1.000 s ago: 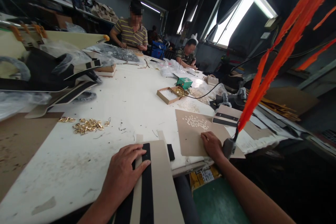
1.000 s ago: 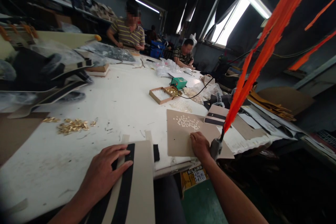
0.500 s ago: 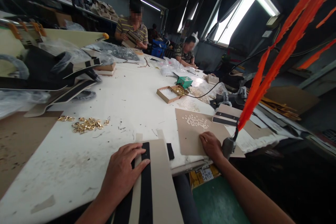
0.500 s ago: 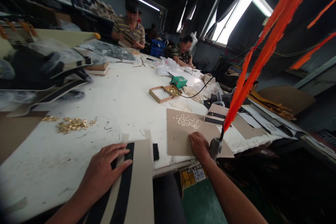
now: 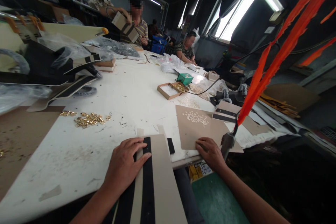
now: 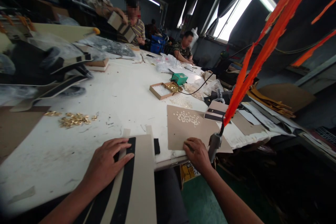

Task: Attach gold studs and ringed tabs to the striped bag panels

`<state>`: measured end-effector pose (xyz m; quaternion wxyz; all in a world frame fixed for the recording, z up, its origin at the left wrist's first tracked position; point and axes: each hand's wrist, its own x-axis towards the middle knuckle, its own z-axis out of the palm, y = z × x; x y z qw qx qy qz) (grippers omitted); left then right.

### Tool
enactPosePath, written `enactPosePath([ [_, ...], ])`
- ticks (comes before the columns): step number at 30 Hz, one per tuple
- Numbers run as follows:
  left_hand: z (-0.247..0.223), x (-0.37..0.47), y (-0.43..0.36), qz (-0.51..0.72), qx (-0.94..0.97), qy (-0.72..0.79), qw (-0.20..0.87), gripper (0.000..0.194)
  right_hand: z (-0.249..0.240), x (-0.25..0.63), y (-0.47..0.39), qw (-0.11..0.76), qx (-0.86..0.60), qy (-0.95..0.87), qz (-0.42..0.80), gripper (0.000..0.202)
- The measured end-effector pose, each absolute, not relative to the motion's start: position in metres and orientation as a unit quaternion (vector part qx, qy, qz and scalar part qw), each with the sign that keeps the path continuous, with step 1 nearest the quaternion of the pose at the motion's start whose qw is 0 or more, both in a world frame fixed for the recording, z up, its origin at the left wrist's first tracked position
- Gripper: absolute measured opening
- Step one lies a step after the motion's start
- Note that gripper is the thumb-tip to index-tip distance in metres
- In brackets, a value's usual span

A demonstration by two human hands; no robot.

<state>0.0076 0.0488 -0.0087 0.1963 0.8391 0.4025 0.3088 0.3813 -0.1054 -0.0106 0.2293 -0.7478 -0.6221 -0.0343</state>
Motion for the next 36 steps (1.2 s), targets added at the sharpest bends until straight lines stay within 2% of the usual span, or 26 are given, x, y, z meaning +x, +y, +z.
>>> enactPosePath([
  [5, -0.008, 0.009, 0.048, 0.312, 0.839, 0.401, 0.196, 0.025, -0.008, 0.367, -0.132, 0.252, -0.715, -0.652, -0.005, 0.028],
  [13, -0.007, 0.008, 0.046, 0.315, 0.839, 0.398, 0.198, 0.025, -0.005, 0.377, -0.128, 0.269, -0.704, -0.656, 0.043, 0.013],
  [21, -0.004, 0.008, 0.043, 0.319, 0.832, 0.404, 0.208, 0.023, 0.0, 0.369, -0.137, 0.246, -0.679, -0.691, 0.016, 0.02],
  [25, -0.001, 0.008, 0.037, 0.314, 0.824, 0.416, 0.223, 0.023, 0.009, 0.351, -0.126, 0.304, -0.677, -0.67, 0.02, 0.022],
  [29, 0.001, 0.008, 0.033, 0.32, 0.815, 0.422, 0.237, 0.026, 0.03, 0.293, -0.087, 0.365, -0.665, -0.638, 0.134, 0.021],
  [33, 0.003, 0.008, 0.031, 0.325, 0.809, 0.424, 0.246, 0.029, 0.052, 0.227, -0.039, 0.314, -0.654, -0.627, 0.285, 0.017],
  [36, 0.004, 0.006, 0.03, 0.327, 0.806, 0.423, 0.253, 0.028, 0.056, 0.201, -0.011, 0.276, -0.625, -0.639, 0.353, 0.016],
])
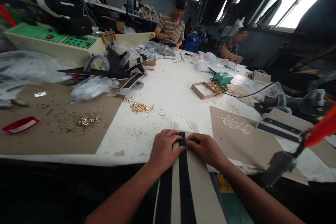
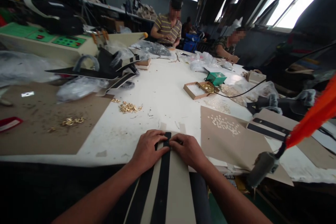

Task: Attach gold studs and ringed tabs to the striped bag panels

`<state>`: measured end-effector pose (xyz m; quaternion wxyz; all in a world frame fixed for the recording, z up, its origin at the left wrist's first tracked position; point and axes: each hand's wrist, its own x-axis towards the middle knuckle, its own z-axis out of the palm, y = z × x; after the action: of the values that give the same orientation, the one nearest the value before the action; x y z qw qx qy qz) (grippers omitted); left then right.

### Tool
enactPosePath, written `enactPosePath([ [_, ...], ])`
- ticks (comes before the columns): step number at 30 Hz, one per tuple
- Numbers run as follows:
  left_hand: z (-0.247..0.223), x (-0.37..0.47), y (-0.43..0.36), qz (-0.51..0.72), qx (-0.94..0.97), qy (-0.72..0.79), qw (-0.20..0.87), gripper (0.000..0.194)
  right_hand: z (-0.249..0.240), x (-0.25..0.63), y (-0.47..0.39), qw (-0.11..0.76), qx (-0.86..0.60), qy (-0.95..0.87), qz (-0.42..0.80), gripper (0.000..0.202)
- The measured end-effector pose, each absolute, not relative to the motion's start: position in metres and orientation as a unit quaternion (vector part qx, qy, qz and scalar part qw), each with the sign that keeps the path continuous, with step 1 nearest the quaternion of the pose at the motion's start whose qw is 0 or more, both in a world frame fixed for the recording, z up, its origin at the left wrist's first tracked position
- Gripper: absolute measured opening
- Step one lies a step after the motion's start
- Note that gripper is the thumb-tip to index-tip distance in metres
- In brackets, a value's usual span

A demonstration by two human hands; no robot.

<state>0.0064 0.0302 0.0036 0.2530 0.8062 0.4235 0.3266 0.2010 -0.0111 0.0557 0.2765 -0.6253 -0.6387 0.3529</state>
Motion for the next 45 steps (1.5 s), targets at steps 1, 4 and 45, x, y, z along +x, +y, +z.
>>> enactPosePath([
  [1, 0.004, 0.006, 0.03, 0.328, 0.805, 0.423, 0.256, 0.027, 0.054, 0.197, -0.005, 0.273, -0.615, -0.648, 0.357, 0.015],
  [4, 0.004, 0.006, 0.029, 0.331, 0.802, 0.421, 0.263, 0.025, 0.047, 0.194, 0.006, 0.271, -0.597, -0.673, 0.342, 0.013],
  [45, -0.001, 0.01, 0.048, 0.314, 0.837, 0.397, 0.209, 0.023, 0.003, 0.377, -0.184, 0.417, -0.881, -0.217, -0.045, 0.084],
])
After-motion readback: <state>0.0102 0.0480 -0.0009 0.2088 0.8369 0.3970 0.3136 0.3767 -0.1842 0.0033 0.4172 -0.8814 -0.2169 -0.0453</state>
